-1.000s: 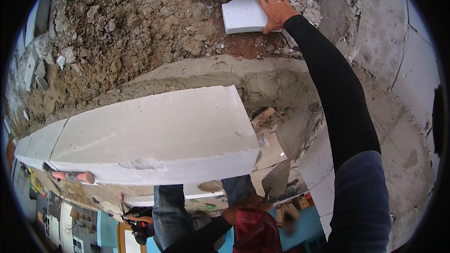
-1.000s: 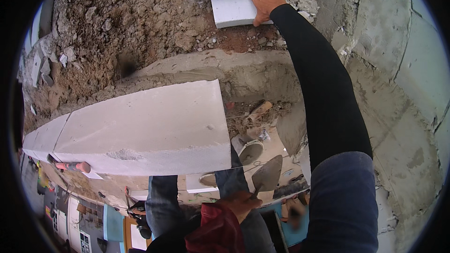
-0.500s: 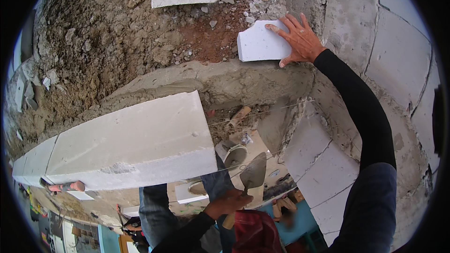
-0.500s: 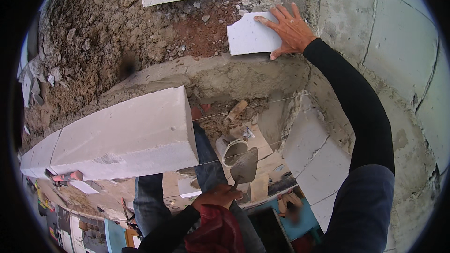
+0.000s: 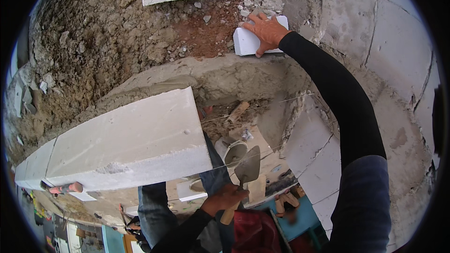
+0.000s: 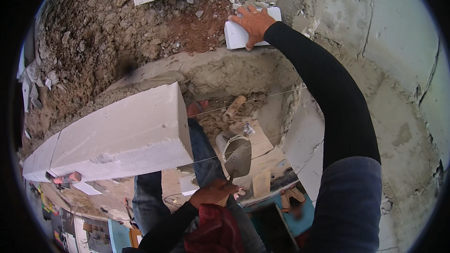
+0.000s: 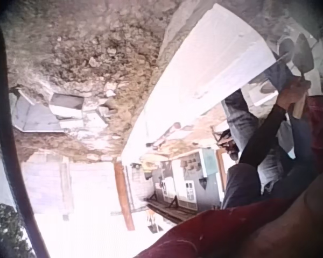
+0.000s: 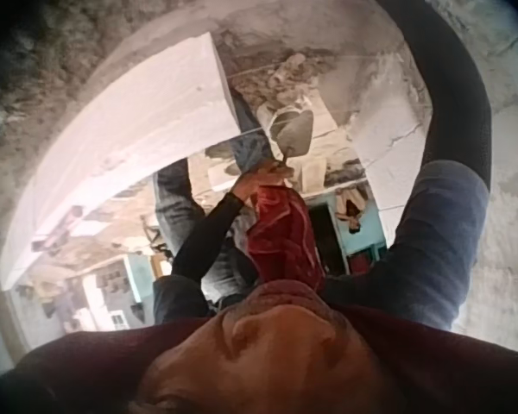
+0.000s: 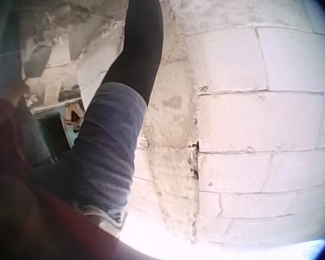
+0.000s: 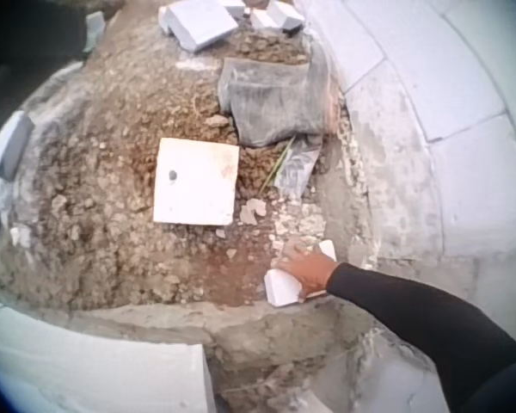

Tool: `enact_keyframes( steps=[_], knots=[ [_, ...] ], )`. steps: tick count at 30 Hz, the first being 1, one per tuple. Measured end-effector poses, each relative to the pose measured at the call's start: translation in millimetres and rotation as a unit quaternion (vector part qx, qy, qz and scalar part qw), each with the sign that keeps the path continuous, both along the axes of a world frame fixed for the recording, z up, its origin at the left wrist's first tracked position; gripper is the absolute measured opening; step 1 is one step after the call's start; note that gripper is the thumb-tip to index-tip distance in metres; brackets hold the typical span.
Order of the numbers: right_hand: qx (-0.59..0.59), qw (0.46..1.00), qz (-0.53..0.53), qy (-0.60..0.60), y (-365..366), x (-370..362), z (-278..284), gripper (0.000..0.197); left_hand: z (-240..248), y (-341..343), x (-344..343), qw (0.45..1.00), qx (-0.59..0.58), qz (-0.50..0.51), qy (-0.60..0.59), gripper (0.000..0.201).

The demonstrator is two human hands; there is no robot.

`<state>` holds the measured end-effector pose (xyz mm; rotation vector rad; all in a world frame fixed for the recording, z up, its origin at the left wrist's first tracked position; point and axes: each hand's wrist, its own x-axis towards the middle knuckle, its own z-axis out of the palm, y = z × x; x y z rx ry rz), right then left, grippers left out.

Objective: The person saws a white brick with a hand saw, measures a brick using a tape measure, and then applies mortar from a bucket to a wall before placing a sawed brick section onto the mortar.

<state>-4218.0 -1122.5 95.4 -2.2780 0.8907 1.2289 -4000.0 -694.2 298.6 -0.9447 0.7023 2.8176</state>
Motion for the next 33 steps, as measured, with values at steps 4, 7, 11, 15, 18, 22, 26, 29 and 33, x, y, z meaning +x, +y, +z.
enact_keyframes(
  steps=[4, 7, 11, 15, 18, 22, 26, 29, 33],
  knots=[
    [-0.047, 0.996, 0.032, -0.068, -6, -35, 11, 0.095, 2, -22, 4, 0.998, 0.050, -0.025, 0.003, 0.035],
    [-0.052, 0.998, 0.027, -0.011, 2, -38, 2, 0.097, -5, -22, -1, 0.999, -0.046, -0.008, 0.018, 0.030],
    [-0.047, 0.998, 0.047, -0.004, 9, -29, -6, 0.101, -4, -9, 4, 0.962, -0.253, 0.099, 0.017, 0.029],
    [-0.046, 0.998, 0.041, -0.005, 10, -23, -1, 0.104, 11, -28, 10, 0.974, -0.213, 0.077, -0.016, 0.028],
    [-0.039, 0.999, 0.025, 0.015, 4, -16, 10, 0.107, 20, -56, 9, 0.998, 0.010, -0.012, -0.055, 0.038],
    [-0.055, 0.998, 0.028, -0.001, 17, -23, 6, 0.112, 10, 23, -7, 0.984, -0.096, 0.139, -0.060, 0.049],
    [-0.079, 0.995, 0.044, 0.049, 10, -22, 9, 0.118, -15, 68, -25, 0.978, 0.041, 0.206, 0.002, 0.055],
    [-0.128, 0.991, -0.026, -0.019, 15, 44, 26, 0.097, -15, 2, 4, 0.994, 0.081, 0.077, 0.020, 0.056],
    [-0.194, 0.893, -0.211, -0.346, -41, 166, 29, 0.072, 13, -26, 30, 0.997, 0.061, 0.057, 0.007, 0.056]
  ],
)
